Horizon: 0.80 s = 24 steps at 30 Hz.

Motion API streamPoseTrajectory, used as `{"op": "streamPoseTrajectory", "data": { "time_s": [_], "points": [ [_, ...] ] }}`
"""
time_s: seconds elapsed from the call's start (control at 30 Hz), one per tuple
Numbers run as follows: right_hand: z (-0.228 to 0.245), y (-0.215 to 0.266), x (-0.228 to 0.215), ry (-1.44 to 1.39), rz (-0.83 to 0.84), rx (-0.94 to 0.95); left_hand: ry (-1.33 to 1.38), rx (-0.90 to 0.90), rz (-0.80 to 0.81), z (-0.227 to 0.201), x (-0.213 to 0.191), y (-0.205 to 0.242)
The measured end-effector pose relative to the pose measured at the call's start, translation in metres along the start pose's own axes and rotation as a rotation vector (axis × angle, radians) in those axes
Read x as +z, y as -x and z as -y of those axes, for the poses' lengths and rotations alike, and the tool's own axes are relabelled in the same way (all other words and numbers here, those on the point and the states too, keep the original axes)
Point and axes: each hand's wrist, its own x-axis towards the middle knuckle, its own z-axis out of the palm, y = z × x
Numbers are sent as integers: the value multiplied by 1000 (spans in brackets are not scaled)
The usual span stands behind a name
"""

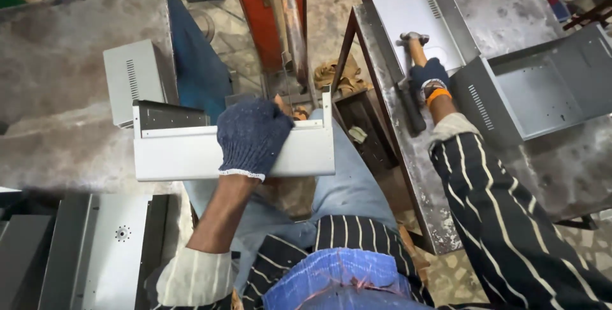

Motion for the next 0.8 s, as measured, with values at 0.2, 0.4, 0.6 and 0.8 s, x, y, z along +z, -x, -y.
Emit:
{"op": "streamPoseTrajectory", "data": {
  "time_s": [0.2, 0.4, 0.6, 0.8],
  "points": [
    [38, 170, -74, -1269, 176, 61, -67, -117, 22, -7, 14, -8],
    [64, 315, -127, -1421, 276, 27, -66, -51, -99, -11, 24, -8],
    [152, 388, -186, -1137, 331, -204, -104, -140, -158, -21, 32, -6],
    [137, 381, -169, -1086, 98, -173, 31, -185, -162, -27, 28, -4]
  ]
}}
